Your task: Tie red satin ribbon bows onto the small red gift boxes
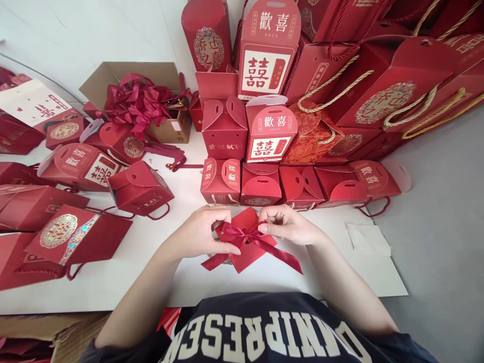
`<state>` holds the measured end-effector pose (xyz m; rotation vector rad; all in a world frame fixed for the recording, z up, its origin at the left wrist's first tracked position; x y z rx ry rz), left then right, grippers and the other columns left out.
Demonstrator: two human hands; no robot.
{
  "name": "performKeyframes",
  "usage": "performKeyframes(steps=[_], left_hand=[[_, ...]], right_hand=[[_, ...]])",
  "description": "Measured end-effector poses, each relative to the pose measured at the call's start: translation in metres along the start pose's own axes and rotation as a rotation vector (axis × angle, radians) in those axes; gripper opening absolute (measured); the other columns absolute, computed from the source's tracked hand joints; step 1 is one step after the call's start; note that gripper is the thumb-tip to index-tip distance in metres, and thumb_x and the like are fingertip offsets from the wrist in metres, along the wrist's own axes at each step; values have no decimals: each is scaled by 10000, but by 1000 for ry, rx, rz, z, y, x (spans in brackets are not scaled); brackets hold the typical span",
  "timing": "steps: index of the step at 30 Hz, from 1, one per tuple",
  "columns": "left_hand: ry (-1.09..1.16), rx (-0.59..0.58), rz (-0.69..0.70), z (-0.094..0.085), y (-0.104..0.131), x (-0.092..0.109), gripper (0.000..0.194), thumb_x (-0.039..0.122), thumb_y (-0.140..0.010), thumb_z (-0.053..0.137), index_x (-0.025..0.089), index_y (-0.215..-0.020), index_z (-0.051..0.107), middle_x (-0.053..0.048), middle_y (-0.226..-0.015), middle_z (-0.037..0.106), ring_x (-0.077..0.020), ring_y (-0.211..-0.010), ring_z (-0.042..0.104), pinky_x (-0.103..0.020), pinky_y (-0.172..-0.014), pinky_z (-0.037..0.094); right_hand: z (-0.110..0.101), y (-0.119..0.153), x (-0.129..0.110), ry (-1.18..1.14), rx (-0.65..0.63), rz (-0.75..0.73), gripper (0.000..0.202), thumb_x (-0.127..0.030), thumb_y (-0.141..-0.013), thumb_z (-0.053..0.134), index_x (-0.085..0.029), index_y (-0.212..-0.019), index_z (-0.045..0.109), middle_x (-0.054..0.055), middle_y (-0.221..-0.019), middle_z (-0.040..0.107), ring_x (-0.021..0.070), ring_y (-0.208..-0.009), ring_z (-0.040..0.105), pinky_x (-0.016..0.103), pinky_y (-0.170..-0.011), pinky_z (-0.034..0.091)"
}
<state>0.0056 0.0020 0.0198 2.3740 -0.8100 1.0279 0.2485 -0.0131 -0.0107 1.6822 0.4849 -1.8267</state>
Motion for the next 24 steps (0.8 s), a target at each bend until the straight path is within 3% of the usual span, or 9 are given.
performKeyframes(steps=[10,24], left_hand=[[13,-46,-14,-3,2,2,451,481,-696,792,180,-726,457,42,-746,507,-125,-701,430,-251,-636,328],[59,-56,6,-3,1,1,426,510,-703,784,172,-746,528,24,-764,576,-138,-711,498,-258,-645,365]], right_hand=[[-4,-2,10,19,0,-77,326,-370,-923,645,-166,-708,509,-37,-630,511,75,-540,386,220,-523,293],[0,-2,10,239,156,-149,462,-454,-977,531,-181,-622,416,-55,-570,408,85,-538,320,239,-537,263]])
Point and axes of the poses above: each hand's wrist, its own y-axis away from the middle knuckle, its own z-axis out of the palm, x = y × z, the point moved 1 cm from there along -y, towards the middle knuckle
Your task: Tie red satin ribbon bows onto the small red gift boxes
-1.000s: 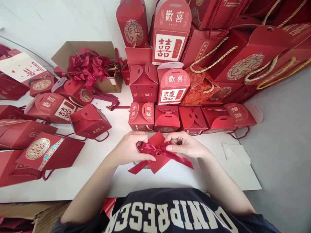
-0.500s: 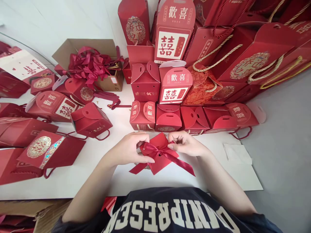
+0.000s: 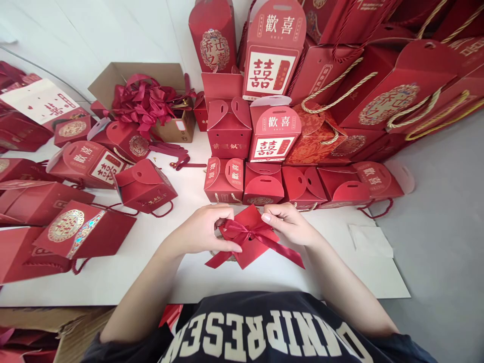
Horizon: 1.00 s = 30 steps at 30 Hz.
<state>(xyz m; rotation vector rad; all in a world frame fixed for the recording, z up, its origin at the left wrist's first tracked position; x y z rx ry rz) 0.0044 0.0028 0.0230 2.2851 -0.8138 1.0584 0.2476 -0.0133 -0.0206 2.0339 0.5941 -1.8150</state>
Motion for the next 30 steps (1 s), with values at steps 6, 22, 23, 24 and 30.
performKeyframes(steps=[6,22,23,24,30], left_hand=[[-17,23,34,0,0,1,444,515,-693,787,173,-715,505,25,-745,547,-135,-696,476,-256,-643,364],[-87,487,77,18,-3,14,193,363,-837,689,193,-841,596,-28,-911,531,-183,-901,526,-331,-866,430],[-94,472,83,19,-3,15,174,356,-836,691,198,-844,618,-31,-922,530,-188,-921,528,-336,-879,432],[-103,441,87,20,-3,16,165,356,-836,691,201,-825,637,-33,-922,525,-191,-929,527,-337,-882,434],[-144,327,95,21,-3,13,180,356,-828,699,197,-752,663,-30,-901,511,-182,-884,518,-339,-866,438]], right_hand=[[1,-1,-1,6,-8,35,482,-513,-978,496,-191,-628,422,-49,-557,419,94,-528,322,246,-531,275],[7,-4,-3,-80,-3,7,445,-504,-960,537,-181,-661,469,-42,-605,423,94,-547,325,242,-537,280],[7,-4,-3,-82,-4,5,438,-502,-959,539,-181,-667,476,-39,-607,424,97,-552,330,242,-539,282],[6,-4,-3,-86,-3,1,430,-499,-957,544,-181,-673,482,-36,-614,426,99,-558,335,243,-542,284],[5,-5,-2,-123,-25,46,435,-492,-931,587,-185,-646,470,-44,-594,400,96,-544,323,242,-533,272]])
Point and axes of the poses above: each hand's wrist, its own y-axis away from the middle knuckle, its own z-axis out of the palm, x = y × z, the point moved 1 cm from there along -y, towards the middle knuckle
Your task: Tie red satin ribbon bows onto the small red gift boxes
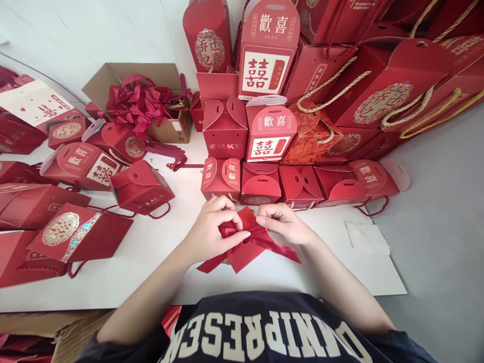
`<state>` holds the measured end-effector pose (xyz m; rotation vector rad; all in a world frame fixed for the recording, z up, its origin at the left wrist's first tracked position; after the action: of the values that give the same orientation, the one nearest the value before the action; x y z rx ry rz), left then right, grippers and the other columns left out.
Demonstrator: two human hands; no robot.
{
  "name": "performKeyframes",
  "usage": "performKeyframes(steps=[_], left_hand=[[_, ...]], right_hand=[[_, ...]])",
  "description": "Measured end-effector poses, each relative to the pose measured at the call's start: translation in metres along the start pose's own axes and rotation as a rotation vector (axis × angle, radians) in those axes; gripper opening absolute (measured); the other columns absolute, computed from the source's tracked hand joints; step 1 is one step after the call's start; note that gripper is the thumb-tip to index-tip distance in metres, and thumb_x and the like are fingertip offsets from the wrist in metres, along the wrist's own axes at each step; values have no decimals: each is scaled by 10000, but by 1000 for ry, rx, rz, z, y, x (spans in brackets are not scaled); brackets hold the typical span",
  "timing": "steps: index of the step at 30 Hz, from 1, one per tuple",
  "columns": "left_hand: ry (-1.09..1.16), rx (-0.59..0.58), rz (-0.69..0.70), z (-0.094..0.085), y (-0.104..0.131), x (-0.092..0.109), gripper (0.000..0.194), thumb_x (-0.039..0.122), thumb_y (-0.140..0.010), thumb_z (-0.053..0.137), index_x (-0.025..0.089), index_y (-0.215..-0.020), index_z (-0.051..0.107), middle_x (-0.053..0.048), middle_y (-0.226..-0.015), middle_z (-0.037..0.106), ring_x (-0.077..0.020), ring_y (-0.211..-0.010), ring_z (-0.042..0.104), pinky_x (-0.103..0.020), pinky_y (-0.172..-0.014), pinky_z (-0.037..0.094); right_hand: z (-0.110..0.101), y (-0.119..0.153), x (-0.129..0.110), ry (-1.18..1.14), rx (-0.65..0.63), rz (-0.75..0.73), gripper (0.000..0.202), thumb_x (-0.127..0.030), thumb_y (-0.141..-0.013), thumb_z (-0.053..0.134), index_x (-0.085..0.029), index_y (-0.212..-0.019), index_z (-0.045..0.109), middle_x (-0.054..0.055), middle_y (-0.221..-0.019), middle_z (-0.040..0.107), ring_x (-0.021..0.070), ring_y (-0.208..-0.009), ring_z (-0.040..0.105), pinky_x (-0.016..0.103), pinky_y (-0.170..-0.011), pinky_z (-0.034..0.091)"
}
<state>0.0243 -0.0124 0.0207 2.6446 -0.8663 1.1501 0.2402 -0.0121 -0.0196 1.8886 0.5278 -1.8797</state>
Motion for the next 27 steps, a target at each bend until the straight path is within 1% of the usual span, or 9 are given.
performKeyframes(steps=[4,8,15,18,20,22,24,25,27], left_hand=[[-21,-6,-8,1,0,0,148,347,-810,714,208,-801,667,-29,-911,514,-190,-897,517,-351,-877,431],[-27,-5,-1,2,-1,0,117,320,-817,704,209,-811,668,-19,-888,504,-179,-875,518,-352,-883,420],[-27,-42,-10,3,-3,1,85,285,-814,692,209,-786,664,-17,-869,515,-179,-862,529,-360,-910,426],[5,-61,-14,0,-3,1,93,292,-813,696,206,-790,667,-18,-865,508,-178,-858,537,-348,-892,442],[71,-109,-9,-4,-2,-2,104,306,-833,683,204,-810,673,-19,-880,513,-168,-852,548,-321,-856,458],[170,-152,-11,-11,-1,-7,104,295,-889,619,204,-879,668,-23,-912,550,-157,-864,568,-296,-844,467],[240,-110,-47,-19,1,-12,129,267,-947,530,203,-973,639,-27,-963,602,-153,-912,591,-286,-871,464],[248,-50,-74,-24,2,-13,144,259,-967,495,203,-1010,620,-28,-982,620,-153,-935,598,-285,-881,461],[210,91,-126,-33,6,-12,160,271,-986,461,204,-1041,596,-30,-1002,637,-157,-960,604,-285,-879,459]], right_hand=[[2,-5,0,0,37,1,450,-497,-908,619,-189,-641,427,-58,-572,375,90,-535,321,238,-519,249],[4,-8,-1,3,62,-19,450,-464,-887,662,-190,-645,398,-69,-585,331,78,-534,273,234,-508,213],[1,-12,4,-15,43,17,463,-484,-910,622,-198,-637,382,-73,-561,327,78,-504,279,233,-491,218],[-1,-12,3,-15,23,32,458,-491,-904,630,-195,-638,403,-70,-552,360,80,-502,306,231,-494,243],[-2,-10,1,-15,22,34,386,-488,-910,625,-187,-710,490,-55,-598,428,88,-530,352,233,-518,284],[-2,-5,-3,-23,57,14,291,-480,-931,599,-191,-905,575,-39,-670,492,98,-560,387,240,-543,315],[-3,1,-6,-23,128,-30,289,-463,-949,578,-209,-1088,573,-42,-682,496,105,-560,393,248,-547,323],[-4,4,-7,-17,171,-59,293,-452,-954,575,-214,-1125,567,-50,-661,473,106,-550,384,250,-542,319],[-6,10,-8,-3,263,-125,268,-430,-960,573,-214,-1117,577,-61,-621,421,108,-533,363,252,-531,313]])
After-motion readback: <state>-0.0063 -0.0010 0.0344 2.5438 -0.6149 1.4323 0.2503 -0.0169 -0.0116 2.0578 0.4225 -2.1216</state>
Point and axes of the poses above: each hand's wrist, its own y-axis away from the middle knuckle, its own z-axis out of the palm, x = y × z, the point moved 1 cm from there along -y, towards the middle knuckle
